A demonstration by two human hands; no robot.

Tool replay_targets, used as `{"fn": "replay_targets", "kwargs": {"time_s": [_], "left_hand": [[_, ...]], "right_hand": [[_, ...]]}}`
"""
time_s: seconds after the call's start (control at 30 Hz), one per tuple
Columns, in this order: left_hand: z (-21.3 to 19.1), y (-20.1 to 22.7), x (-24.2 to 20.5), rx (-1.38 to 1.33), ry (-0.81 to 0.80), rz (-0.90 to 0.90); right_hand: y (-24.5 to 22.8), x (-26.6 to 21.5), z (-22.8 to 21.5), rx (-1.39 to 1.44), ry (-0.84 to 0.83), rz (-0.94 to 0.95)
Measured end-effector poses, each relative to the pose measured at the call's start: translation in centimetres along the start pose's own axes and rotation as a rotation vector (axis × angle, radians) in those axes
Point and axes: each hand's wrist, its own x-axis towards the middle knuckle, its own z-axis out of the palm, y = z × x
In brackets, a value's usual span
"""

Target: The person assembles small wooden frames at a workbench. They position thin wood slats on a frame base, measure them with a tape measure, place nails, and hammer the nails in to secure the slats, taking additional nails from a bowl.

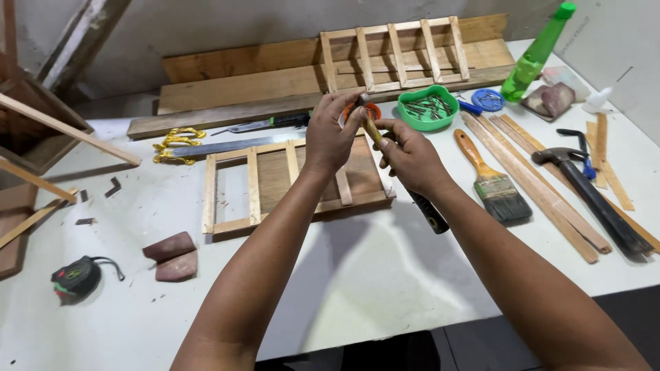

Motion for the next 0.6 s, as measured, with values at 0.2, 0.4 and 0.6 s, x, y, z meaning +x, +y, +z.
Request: {"fn": "replay_targets", "kwargs": {"time_s": [0.2,0.4,0.6], "left_hand": [[-4.7,-1.6,-0.4,-0.239,-0.089,-0.307],[-8.5,-2.2,-0.7,-0.314,-0.058,-0.435],[-9.1,-2.3,-0.7,-0.261,-0.038,-0.438]], "right_hand": [[-1.2,1.5,3.6,0.25,-0.128,0.045],[-3.3,1.8,6.3,0.072,-0.134,-0.048],[-4.4,1.3,6.4,-0.448,-0.003,-0.257]]}}
